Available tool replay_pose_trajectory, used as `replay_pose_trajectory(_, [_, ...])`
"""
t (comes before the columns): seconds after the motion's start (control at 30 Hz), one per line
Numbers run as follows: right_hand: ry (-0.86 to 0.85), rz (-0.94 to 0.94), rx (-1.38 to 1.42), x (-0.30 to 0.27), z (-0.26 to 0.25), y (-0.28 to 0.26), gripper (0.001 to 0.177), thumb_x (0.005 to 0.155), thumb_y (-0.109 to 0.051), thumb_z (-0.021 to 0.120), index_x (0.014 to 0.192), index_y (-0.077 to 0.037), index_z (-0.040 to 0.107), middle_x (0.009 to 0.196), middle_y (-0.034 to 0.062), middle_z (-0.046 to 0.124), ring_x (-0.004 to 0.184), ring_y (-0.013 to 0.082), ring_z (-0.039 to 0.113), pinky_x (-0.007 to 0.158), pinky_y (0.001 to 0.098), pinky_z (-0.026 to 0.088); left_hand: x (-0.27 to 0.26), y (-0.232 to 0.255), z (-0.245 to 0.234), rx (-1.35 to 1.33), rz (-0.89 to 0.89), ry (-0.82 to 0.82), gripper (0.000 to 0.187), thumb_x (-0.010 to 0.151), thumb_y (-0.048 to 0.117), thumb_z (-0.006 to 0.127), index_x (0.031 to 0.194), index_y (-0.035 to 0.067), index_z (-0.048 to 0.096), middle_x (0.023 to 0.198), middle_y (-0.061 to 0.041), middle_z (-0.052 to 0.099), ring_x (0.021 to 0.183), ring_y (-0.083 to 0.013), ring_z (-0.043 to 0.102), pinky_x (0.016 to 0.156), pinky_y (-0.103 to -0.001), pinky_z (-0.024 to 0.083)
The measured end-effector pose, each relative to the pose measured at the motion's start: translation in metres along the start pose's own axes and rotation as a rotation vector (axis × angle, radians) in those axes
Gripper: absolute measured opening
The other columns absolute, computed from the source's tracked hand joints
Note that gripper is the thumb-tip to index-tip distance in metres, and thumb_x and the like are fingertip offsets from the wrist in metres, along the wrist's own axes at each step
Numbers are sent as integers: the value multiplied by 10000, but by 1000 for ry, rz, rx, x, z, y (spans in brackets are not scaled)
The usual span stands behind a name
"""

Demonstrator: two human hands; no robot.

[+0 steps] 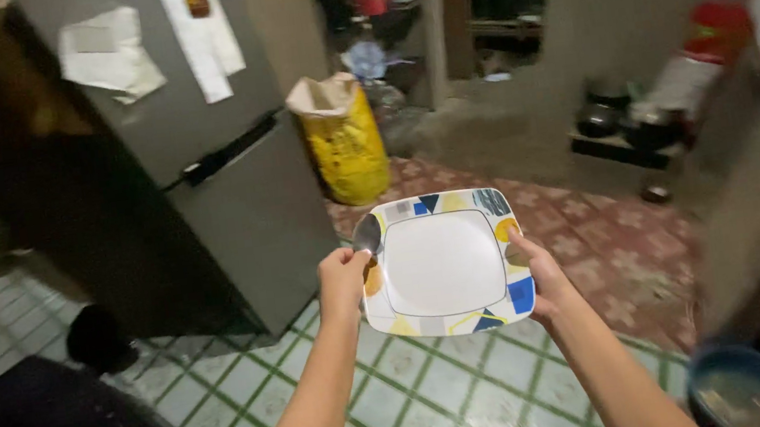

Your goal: The person repeatedly walks between the kitchen and a red dining table, taking a plate and spoon from a dish rack and placing them on the table. The same plate and spoon are returned to the rack and retrieved again multiple times in a repetitive loop.

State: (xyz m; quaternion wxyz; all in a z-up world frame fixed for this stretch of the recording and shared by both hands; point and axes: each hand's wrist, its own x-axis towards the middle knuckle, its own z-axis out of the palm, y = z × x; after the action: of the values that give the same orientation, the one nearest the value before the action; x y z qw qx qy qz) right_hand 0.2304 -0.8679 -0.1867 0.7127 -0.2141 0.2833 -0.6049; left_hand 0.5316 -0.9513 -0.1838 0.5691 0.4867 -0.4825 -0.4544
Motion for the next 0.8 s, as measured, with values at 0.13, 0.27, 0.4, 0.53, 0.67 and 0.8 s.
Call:
replay_pose_trajectory(0.13, [-23,159,-89,79,42,-2,551,901,-489,629,1261,-72,629,1116,167,737,938,316,730,862,505,586,59,-21,-39,13,-20,98,136,834,137,731,836,5,698,733,-19,661,661,-98,579,613,-298,474])
replay_pose_trajectory(0.27, [-189,235,-154,205,23,28,497,946,-506,667,1142,-52,622,1019,164,724,867,311,725,809,497,600,99,-28,-84,-12,-65,206,184,851,163,702,792,3,633,701,-33,580,629,-129,503,575,-342,414])
replay_pose_trajectory(0.4, [-239,318,-221,272,80,55,446,950,-482,680,1082,-58,640,965,121,697,821,270,706,767,462,599,126,-44,-136,-4,-66,379,188,833,171,677,780,6,606,678,-49,572,620,-141,513,569,-348,426])
replay_pose_trajectory(0.53, [-207,422,-244,321,137,92,427,914,-466,674,1117,-91,660,996,91,702,870,255,696,797,452,593,152,-40,-192,-22,-91,479,178,832,188,651,790,19,613,659,-47,566,586,-156,530,538,-349,423])
replay_pose_trajectory(0.67, [-207,493,-304,358,208,133,445,884,-451,650,1149,-94,670,1032,134,734,904,279,704,819,456,586,180,-41,-260,-4,-126,533,159,841,200,643,799,50,611,646,-26,539,537,-145,499,475,-346,351])
replay_pose_trajectory(0.8, [-286,593,-266,433,225,203,454,891,-448,657,1155,-79,663,1047,121,730,913,277,704,837,460,583,211,-73,-341,-134,-146,585,140,851,188,653,803,66,601,603,-14,538,457,-130,487,416,-306,358])
